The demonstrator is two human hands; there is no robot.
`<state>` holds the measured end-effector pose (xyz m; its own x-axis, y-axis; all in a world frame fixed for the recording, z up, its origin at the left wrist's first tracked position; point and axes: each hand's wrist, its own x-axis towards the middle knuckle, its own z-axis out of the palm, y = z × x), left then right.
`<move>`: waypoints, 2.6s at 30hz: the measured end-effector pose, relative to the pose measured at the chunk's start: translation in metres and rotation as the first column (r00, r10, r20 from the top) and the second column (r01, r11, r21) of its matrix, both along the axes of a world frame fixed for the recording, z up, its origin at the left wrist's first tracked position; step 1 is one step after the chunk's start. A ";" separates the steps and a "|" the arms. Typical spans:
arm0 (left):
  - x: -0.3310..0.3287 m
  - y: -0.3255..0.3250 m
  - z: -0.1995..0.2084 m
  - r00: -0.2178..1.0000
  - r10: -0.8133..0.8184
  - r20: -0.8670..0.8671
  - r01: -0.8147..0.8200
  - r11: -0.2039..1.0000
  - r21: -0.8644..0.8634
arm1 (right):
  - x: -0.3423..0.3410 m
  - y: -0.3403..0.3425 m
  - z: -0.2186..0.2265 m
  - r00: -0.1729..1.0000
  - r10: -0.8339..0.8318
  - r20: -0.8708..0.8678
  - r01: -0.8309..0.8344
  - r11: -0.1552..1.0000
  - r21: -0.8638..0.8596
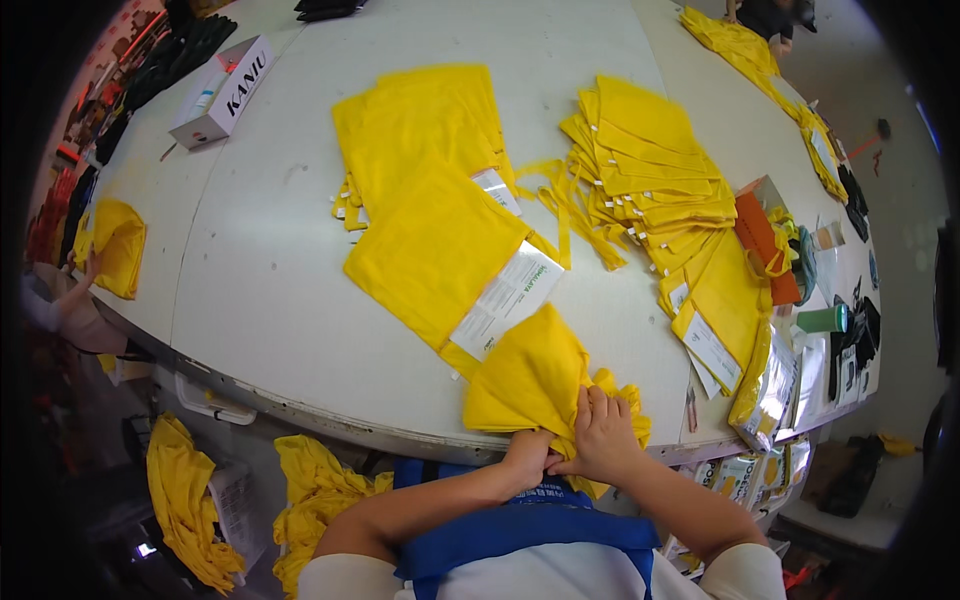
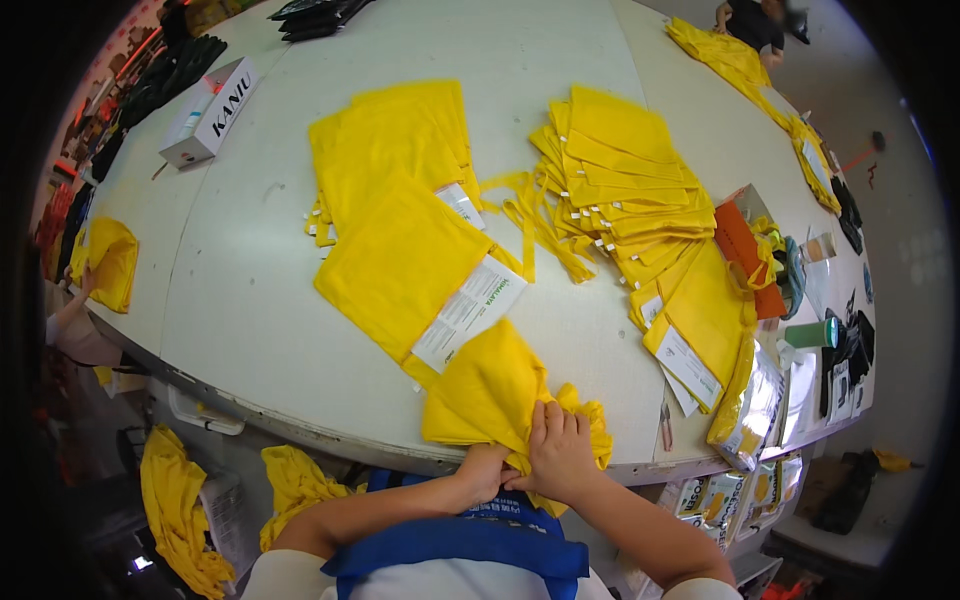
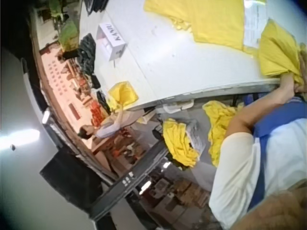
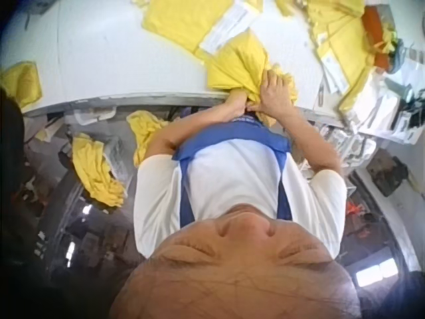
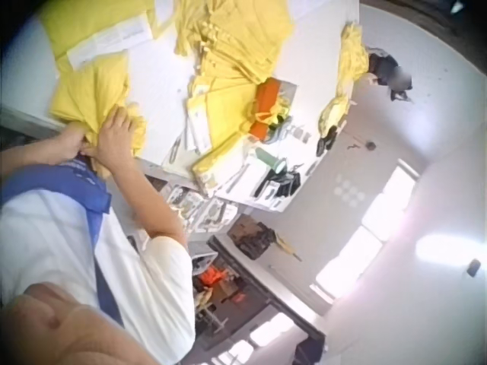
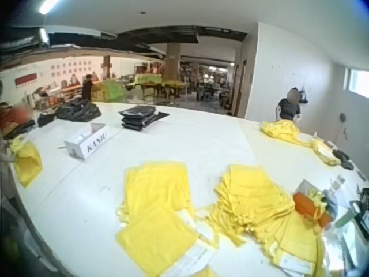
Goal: The person folds yellow raincoats on a table, trims excess fabric with scissors, and places each folded item into a plastic packaging bag. The person stacks the packaged items on the table.
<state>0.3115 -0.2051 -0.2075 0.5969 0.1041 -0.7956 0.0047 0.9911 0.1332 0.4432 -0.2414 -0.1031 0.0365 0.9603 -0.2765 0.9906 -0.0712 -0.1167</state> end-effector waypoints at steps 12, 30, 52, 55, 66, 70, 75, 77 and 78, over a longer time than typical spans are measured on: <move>0.009 0.055 0.021 0.997 -0.050 0.056 -0.008 0.673 0.740 | 0.091 0.014 -0.007 0.558 -0.457 -0.693 0.460 0.865 -0.200; -0.033 0.113 0.121 0.990 -0.120 0.078 -0.135 -0.600 0.789 | 0.031 0.021 0.001 -0.869 0.044 -0.493 0.313 0.821 -0.477; -0.040 0.087 0.168 0.980 -0.184 -0.070 0.033 -0.195 0.980 | 0.015 0.023 0.004 -0.868 0.081 -0.490 0.348 0.803 -0.484; -0.039 0.087 0.169 0.980 -0.189 -0.069 0.048 -0.113 0.992 | 0.013 0.020 0.006 -0.889 0.069 -0.453 0.306 0.825 -0.476; -0.037 0.088 0.158 0.978 -0.206 0.043 0.055 0.445 0.894 | 0.019 0.019 0.007 -0.911 0.027 -0.412 0.237 0.851 -0.469; -0.033 0.088 0.132 0.957 -0.287 0.030 0.057 0.289 0.956 | 0.020 0.022 0.003 -0.903 0.054 -0.426 0.282 0.822 -0.495; -0.033 0.100 0.095 0.860 -0.467 -0.206 0.348 0.240 0.906 | 0.050 0.012 0.007 -0.795 -0.045 -0.605 0.393 0.721 -0.570; -0.036 0.123 0.041 0.815 0.103 -0.571 0.566 -0.354 0.744 | 0.068 0.019 0.029 -0.689 -0.147 -0.710 0.428 0.707 -0.563; -0.033 0.138 0.032 0.674 0.418 -0.608 0.736 -0.444 0.511 | 0.081 0.020 0.030 -0.574 -0.191 -0.796 0.490 0.699 -0.521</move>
